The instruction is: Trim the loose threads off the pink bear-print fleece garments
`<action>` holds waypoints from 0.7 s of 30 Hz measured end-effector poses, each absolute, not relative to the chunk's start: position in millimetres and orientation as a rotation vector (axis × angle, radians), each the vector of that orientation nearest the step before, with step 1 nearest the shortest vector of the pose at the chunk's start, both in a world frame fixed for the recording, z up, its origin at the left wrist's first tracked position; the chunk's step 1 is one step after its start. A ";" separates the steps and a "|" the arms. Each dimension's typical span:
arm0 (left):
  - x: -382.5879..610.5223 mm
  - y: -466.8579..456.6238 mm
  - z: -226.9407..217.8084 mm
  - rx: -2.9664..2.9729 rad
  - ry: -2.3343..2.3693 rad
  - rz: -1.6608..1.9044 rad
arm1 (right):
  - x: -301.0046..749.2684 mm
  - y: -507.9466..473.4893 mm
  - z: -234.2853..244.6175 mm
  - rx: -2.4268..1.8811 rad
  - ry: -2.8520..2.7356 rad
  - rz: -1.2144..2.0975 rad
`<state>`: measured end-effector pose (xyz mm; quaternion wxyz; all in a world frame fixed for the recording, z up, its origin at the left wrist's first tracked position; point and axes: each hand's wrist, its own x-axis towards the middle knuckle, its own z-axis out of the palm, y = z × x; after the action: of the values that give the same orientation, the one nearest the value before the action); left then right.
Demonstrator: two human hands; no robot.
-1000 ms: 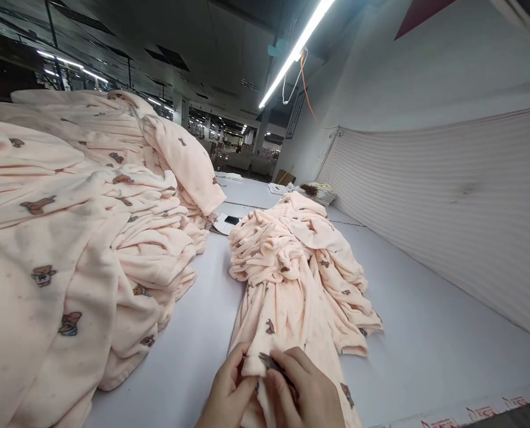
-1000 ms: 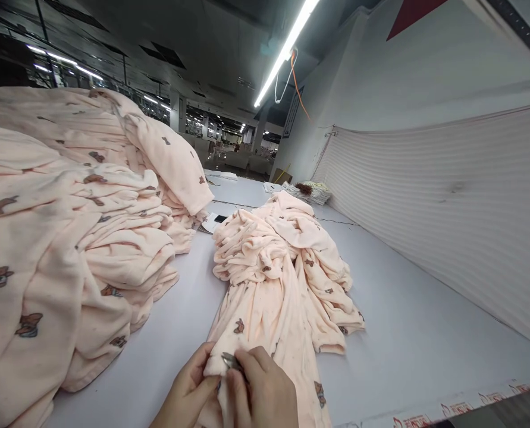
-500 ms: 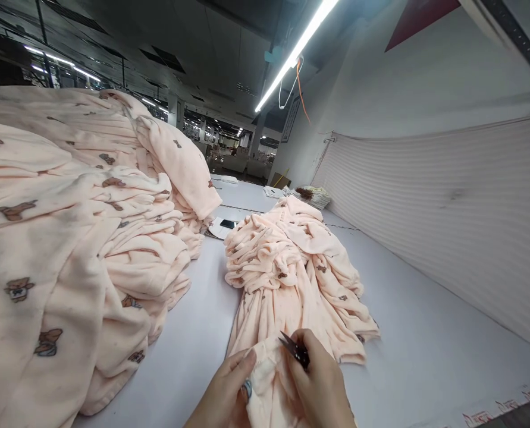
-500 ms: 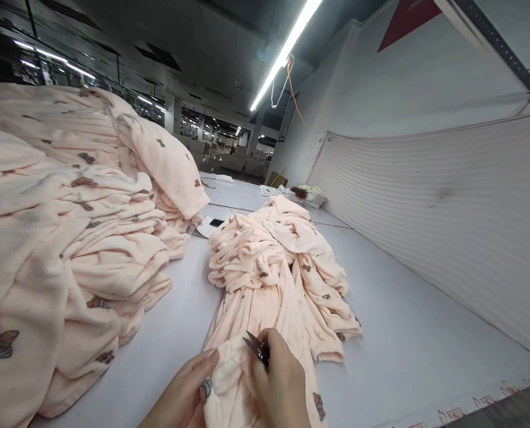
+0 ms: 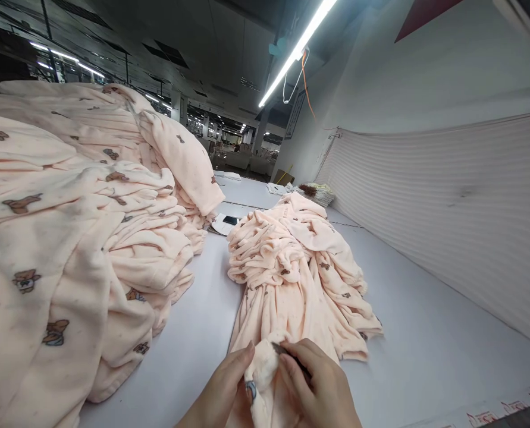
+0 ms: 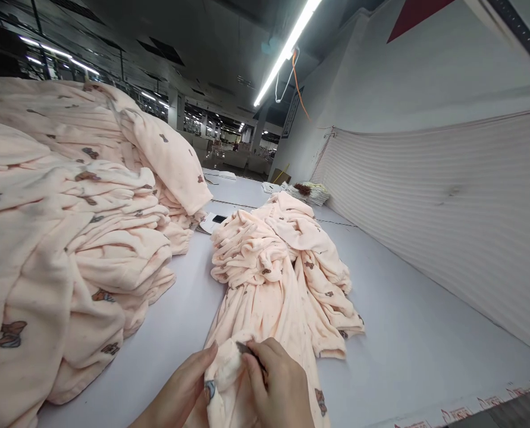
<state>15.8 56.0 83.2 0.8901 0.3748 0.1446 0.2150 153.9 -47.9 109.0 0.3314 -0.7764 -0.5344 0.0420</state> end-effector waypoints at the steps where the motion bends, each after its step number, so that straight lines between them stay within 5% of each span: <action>1: 15.1 57.2 82.5 0.802 0.285 0.442 | 154.4 -49.0 109.4 -2.039 -1.379 0.110; 17: 11.3 54.0 79.4 0.973 0.311 0.444 | 143.6 -76.0 100.5 -2.020 -1.731 -0.360; 21: 12.8 52.0 83.2 1.004 0.310 0.442 | 142.7 -79.5 108.8 -2.079 -1.663 -0.266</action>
<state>12.8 52.0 83.2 0.8418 0.4754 0.1466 0.2094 142.7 -79.5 108.8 0.2307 -0.7561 -0.6048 -0.0966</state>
